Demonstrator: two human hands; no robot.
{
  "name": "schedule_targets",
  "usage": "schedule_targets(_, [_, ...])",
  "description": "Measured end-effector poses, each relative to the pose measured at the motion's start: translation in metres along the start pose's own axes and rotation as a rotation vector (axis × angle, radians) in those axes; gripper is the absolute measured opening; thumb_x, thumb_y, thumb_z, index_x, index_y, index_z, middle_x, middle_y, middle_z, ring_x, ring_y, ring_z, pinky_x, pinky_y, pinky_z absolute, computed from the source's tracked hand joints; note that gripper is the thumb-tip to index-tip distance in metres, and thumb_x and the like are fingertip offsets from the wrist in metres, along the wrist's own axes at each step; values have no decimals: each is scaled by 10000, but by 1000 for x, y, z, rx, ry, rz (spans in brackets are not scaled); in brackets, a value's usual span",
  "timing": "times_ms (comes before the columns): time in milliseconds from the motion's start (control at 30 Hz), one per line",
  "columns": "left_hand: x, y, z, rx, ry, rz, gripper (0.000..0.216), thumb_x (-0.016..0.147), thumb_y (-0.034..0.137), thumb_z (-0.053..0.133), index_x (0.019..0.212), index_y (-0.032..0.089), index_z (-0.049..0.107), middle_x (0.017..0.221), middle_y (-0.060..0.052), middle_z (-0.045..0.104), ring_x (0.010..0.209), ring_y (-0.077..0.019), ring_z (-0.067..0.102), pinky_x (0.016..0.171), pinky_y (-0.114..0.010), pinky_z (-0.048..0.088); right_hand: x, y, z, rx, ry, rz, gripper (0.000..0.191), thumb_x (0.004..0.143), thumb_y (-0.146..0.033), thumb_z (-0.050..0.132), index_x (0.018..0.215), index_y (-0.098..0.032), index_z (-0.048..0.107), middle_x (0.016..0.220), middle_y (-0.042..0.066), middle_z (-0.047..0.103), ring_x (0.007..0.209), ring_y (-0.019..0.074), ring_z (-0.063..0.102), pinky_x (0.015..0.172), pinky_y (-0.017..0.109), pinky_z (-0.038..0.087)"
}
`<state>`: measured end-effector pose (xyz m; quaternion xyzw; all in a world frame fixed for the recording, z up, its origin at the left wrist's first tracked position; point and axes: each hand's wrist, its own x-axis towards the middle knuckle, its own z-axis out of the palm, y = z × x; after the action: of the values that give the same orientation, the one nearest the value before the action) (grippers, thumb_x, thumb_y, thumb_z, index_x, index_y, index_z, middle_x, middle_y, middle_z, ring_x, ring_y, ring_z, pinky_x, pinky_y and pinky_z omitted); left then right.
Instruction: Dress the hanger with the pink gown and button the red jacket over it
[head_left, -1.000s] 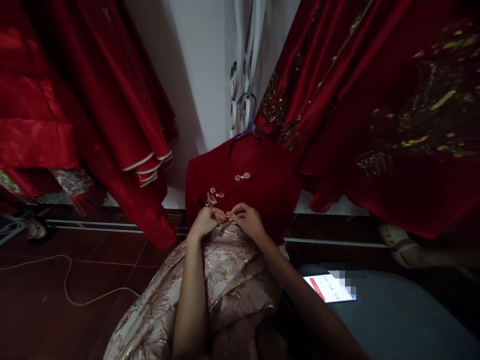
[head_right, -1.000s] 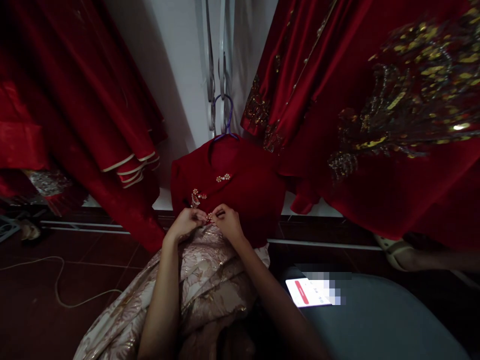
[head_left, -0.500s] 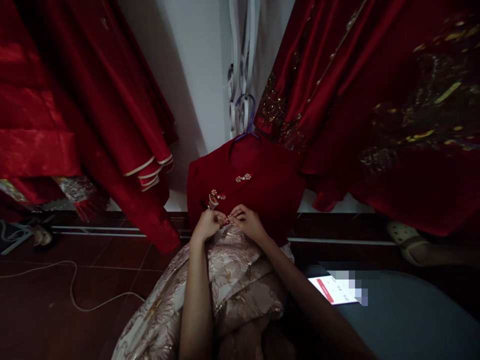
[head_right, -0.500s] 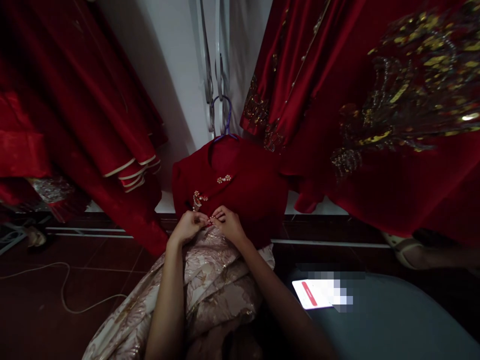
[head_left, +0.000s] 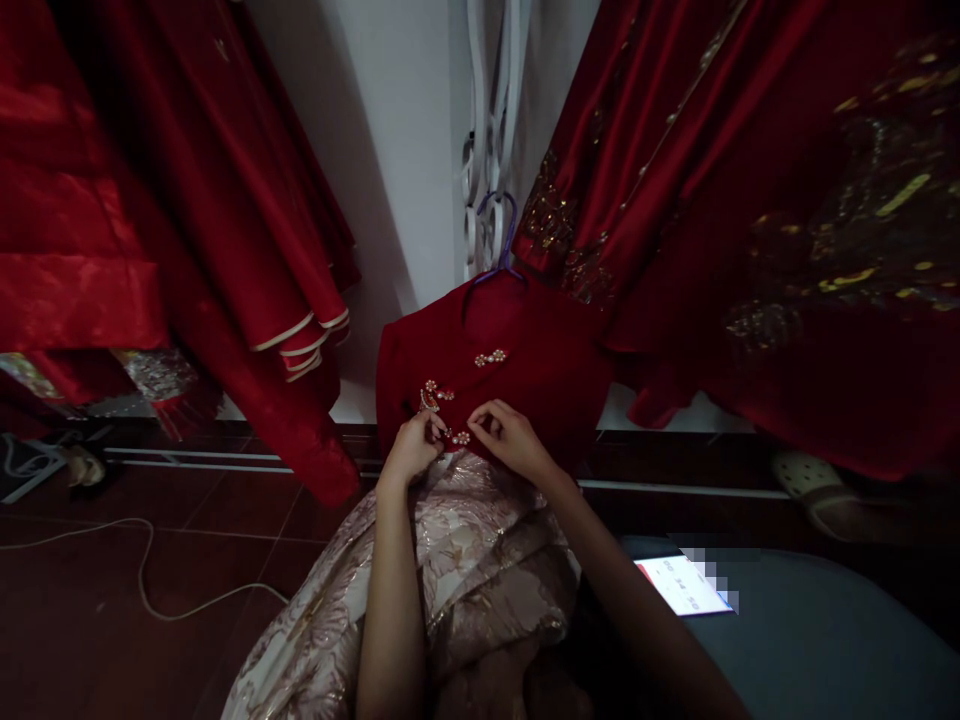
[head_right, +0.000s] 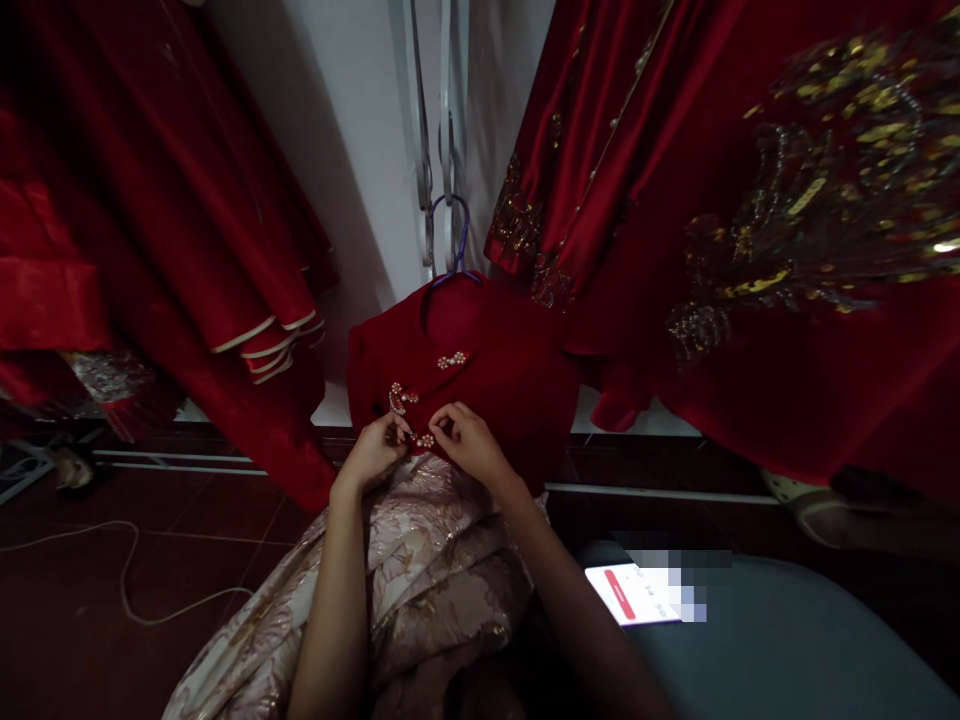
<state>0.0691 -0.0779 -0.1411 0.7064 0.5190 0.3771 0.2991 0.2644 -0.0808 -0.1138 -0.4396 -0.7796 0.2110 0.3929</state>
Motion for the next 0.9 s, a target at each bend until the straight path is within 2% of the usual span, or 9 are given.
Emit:
schedule_targets(100, [-3,5,-3,58,-10,-13,258,603,89,592,847,166,617,768,15,590,689,-92,525,636,-188,393,2,-7,-17,5,43,12,144,813,-289,502,870,-195,595,773,16,609,637,97,531,608,200,420])
schedule_targets(200, [-4,10,-1,76,-18,-3,209,607,146,637,814,164,625,769,5,595,698,-105,523,639,-200,388,2,-5,-26,-6,41,40,161,807,-308,508,885,-198,596,716,3,612,597,95,527,579,198,407])
schedule_targets(467, [-2,12,1,114,-25,25,146,640,173,631,785,169,618,785,-5,619,686,-103,533,630,-201,384,1,1,-28,-66,26,69,152,804,-288,522,915,-226,604,697,-10,631,593,104,556,616,213,419])
schedule_targets(600, [-2,10,2,128,-33,32,155,635,172,637,789,169,617,774,1,618,673,-100,534,614,-197,379,0,4,-24,-96,-32,95,147,800,-268,525,915,-230,608,743,0,645,650,118,581,638,224,431])
schedule_targets(767, [-3,10,3,116,-50,43,132,666,218,625,786,162,621,728,-2,620,632,-99,533,592,-202,377,-3,15,-5,-172,-133,50,134,777,-261,562,876,-207,635,815,38,646,794,152,587,752,273,447])
schedule_targets(900, [-1,11,3,102,-44,45,114,667,238,636,737,150,614,701,-11,623,627,-102,543,591,-204,387,-5,17,8,-106,-166,51,129,769,-270,578,854,-181,617,824,49,644,778,147,585,748,277,454])
